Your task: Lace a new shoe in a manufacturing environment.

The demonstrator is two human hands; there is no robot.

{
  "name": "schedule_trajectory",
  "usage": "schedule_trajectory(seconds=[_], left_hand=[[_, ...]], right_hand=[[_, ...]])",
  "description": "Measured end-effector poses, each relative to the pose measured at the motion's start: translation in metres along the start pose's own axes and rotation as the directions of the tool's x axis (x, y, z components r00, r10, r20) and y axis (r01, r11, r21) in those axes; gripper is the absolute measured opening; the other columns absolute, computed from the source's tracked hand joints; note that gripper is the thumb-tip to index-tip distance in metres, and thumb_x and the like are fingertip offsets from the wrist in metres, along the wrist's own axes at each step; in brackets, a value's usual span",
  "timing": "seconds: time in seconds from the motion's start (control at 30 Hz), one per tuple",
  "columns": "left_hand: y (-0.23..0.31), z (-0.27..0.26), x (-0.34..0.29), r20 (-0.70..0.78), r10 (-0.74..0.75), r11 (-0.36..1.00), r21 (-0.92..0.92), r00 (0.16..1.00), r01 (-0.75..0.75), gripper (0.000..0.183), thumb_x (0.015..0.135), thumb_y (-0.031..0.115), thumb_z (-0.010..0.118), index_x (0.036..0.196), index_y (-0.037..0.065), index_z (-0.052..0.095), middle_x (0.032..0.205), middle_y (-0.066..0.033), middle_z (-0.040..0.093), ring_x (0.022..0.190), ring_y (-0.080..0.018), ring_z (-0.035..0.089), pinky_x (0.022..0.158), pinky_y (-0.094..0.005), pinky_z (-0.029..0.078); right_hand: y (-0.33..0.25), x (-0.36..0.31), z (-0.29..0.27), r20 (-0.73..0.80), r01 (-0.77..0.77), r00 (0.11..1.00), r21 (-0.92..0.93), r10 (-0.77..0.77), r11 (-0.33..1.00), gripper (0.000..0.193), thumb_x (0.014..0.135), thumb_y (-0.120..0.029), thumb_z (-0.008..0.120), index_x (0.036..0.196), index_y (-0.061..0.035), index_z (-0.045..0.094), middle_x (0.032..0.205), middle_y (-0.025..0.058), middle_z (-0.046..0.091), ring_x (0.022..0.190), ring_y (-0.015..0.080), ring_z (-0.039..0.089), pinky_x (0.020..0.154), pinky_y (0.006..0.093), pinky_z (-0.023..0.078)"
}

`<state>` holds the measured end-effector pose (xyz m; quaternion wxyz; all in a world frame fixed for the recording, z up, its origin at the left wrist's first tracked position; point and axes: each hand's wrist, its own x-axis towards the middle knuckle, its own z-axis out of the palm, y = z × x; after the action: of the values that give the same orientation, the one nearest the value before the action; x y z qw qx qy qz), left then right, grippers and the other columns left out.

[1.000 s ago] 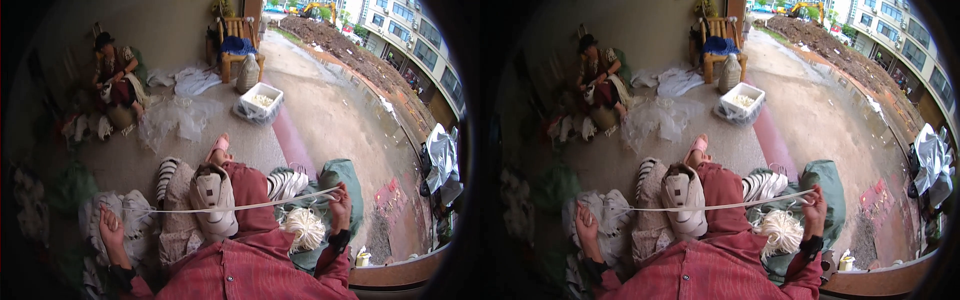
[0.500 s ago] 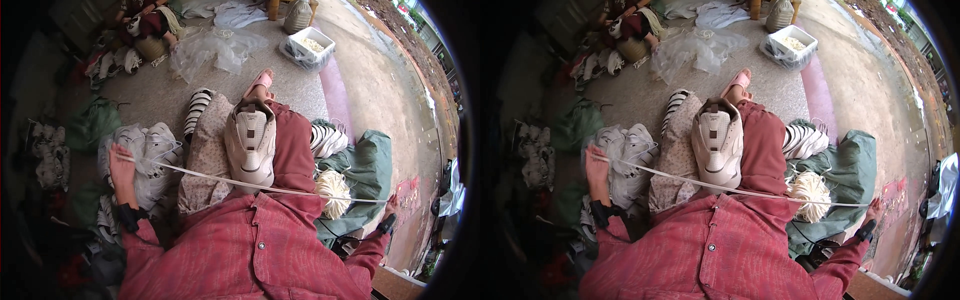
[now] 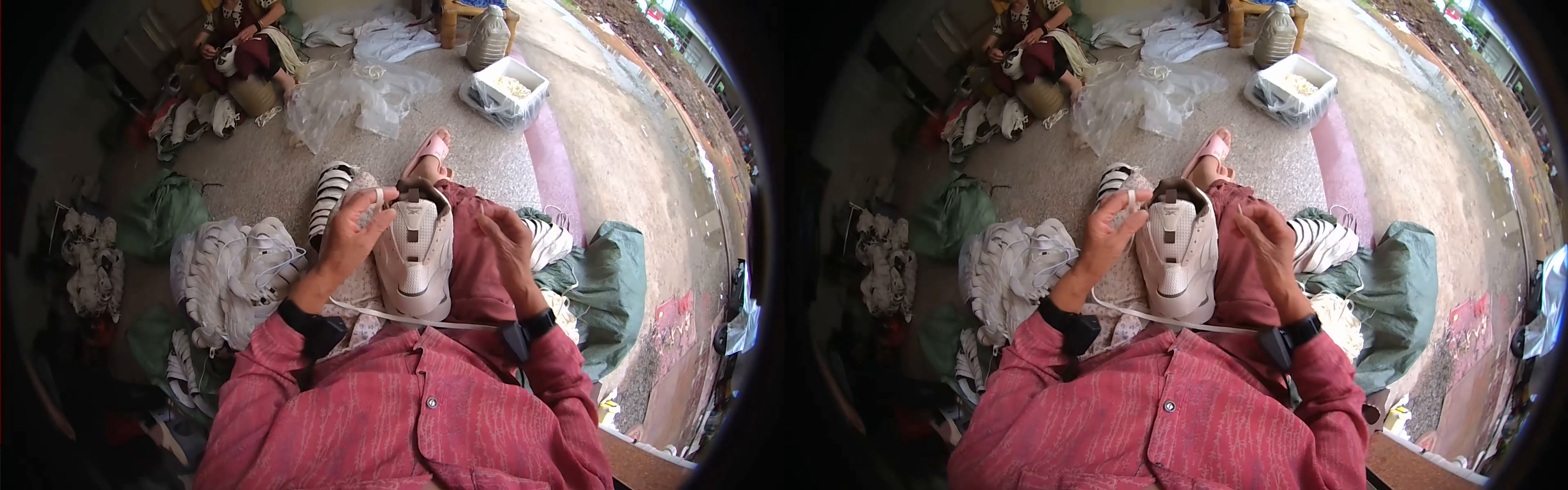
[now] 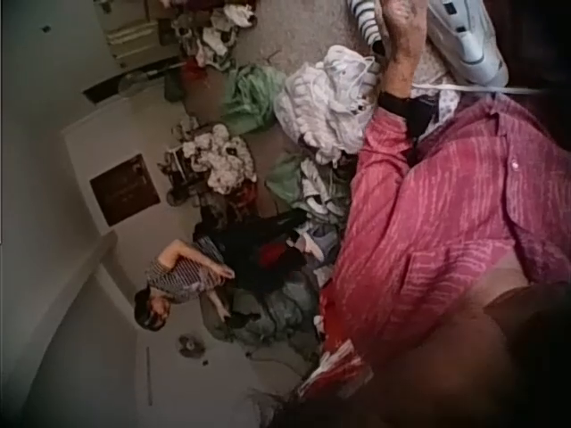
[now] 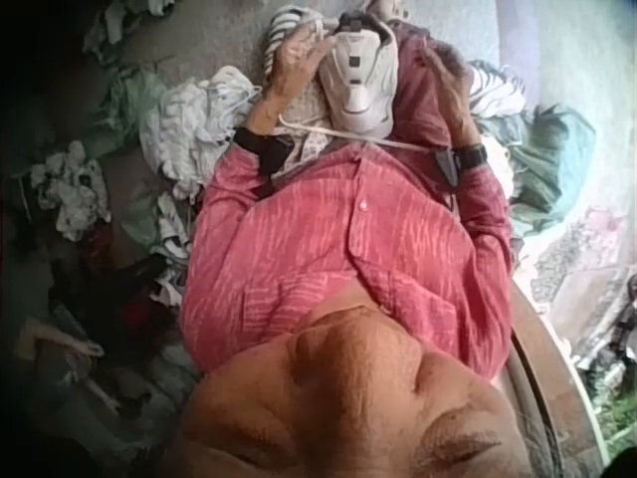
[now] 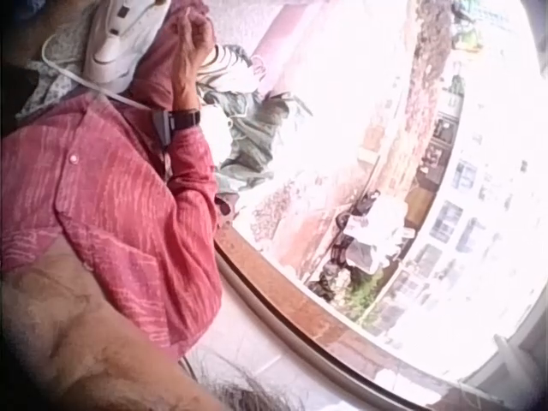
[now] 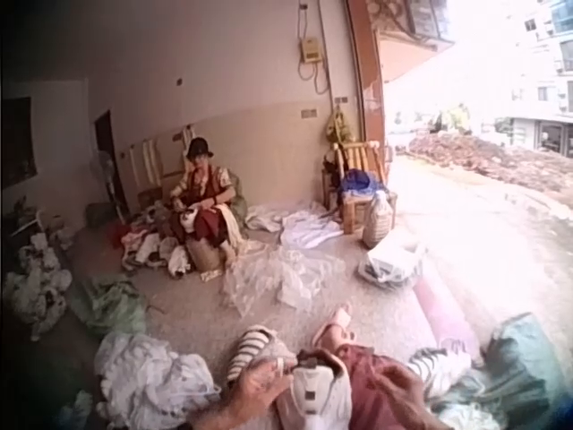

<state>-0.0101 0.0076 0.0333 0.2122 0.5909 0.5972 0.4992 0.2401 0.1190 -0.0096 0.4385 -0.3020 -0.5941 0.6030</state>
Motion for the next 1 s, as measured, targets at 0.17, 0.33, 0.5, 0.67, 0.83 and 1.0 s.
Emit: schedule_trajectory(seconds=[0.17,0.33,0.5,0.67,0.83,1.0], left_hand=[[-0.032,0.041,0.011,-0.020,-0.042,0.973,-0.229,0.999,0.036,0.067,0.083,0.018,0.074,0.138,-0.003,0.042,0.138,-0.0142,0.044,0.127,-0.0223,0.044,0.107,-0.0333,0.035],[-0.039,0.063,0.006,-0.224,0.049,0.993,0.116,0.973,-0.023,0.075,0.077,0.030,0.077,0.135,-0.004,0.043,0.130,-0.0205,0.051,0.124,-0.0329,0.047,0.107,-0.0379,0.035],[-0.038,0.069,0.008,-0.298,0.119,0.975,0.215,0.947,-0.055,0.069,0.076,0.028,0.075,0.131,-0.003,0.046,0.128,-0.0222,0.052,0.119,-0.0370,0.050,0.102,-0.0420,0.039],[-0.036,0.072,0.010,-0.320,0.090,0.974,0.227,0.943,-0.015,0.065,0.079,0.022,0.070,0.133,-0.003,0.045,0.132,-0.0217,0.050,0.124,-0.0360,0.046,0.106,-0.0411,0.035],[-0.042,0.067,0.011,-0.273,0.009,0.994,0.107,0.962,0.021,0.064,0.084,0.029,0.068,0.133,-0.006,0.046,0.129,-0.0229,0.053,0.121,-0.0342,0.050,0.104,-0.0395,0.037],[-0.054,0.063,0.017,-0.257,0.071,0.995,0.084,0.964,-0.051,0.054,0.085,0.025,0.065,0.129,-0.003,0.049,0.116,-0.0228,0.060,0.109,-0.0396,0.056,0.095,-0.0429,0.044]], right_hand=[[0.024,0.043,0.034,-0.006,-0.020,1.000,0.307,0.023,0.951,0.017,0.097,-0.016,0.059,0.106,-0.0011,0.056,0.099,0.0068,0.065,0.090,0.0121,0.060,0.084,0.0239,0.046],[0.034,0.066,0.065,-0.001,-0.051,0.999,0.280,0.054,0.959,0.018,0.100,-0.021,0.054,0.105,-0.0035,0.055,0.102,0.0073,0.065,0.094,0.0115,0.060,0.087,0.0236,0.046],[0.028,0.071,0.079,-0.067,-0.143,0.983,0.311,0.172,0.940,0.015,0.100,-0.019,0.053,0.102,-0.0039,0.055,0.097,0.0060,0.066,0.088,0.0114,0.060,0.083,0.0244,0.047],[0.028,0.077,0.097,-0.096,0.044,0.994,-0.129,-0.056,0.991,0.012,0.099,-0.014,0.053,0.101,-0.0019,0.053,0.090,0.0057,0.064,0.083,0.0110,0.059,0.077,0.0239,0.047],[0.035,0.081,0.091,-0.095,-0.041,0.995,-0.068,0.035,0.997,0.013,0.099,-0.013,0.053,0.101,0.0001,0.054,0.091,0.0061,0.064,0.083,0.0114,0.058,0.076,0.0240,0.046],[0.044,0.067,0.083,-0.064,0.048,0.997,-0.042,-0.051,0.998,0.010,0.099,-0.010,0.053,0.099,0.0000,0.054,0.098,0.0068,0.064,0.090,0.0108,0.059,0.083,0.0236,0.045]])
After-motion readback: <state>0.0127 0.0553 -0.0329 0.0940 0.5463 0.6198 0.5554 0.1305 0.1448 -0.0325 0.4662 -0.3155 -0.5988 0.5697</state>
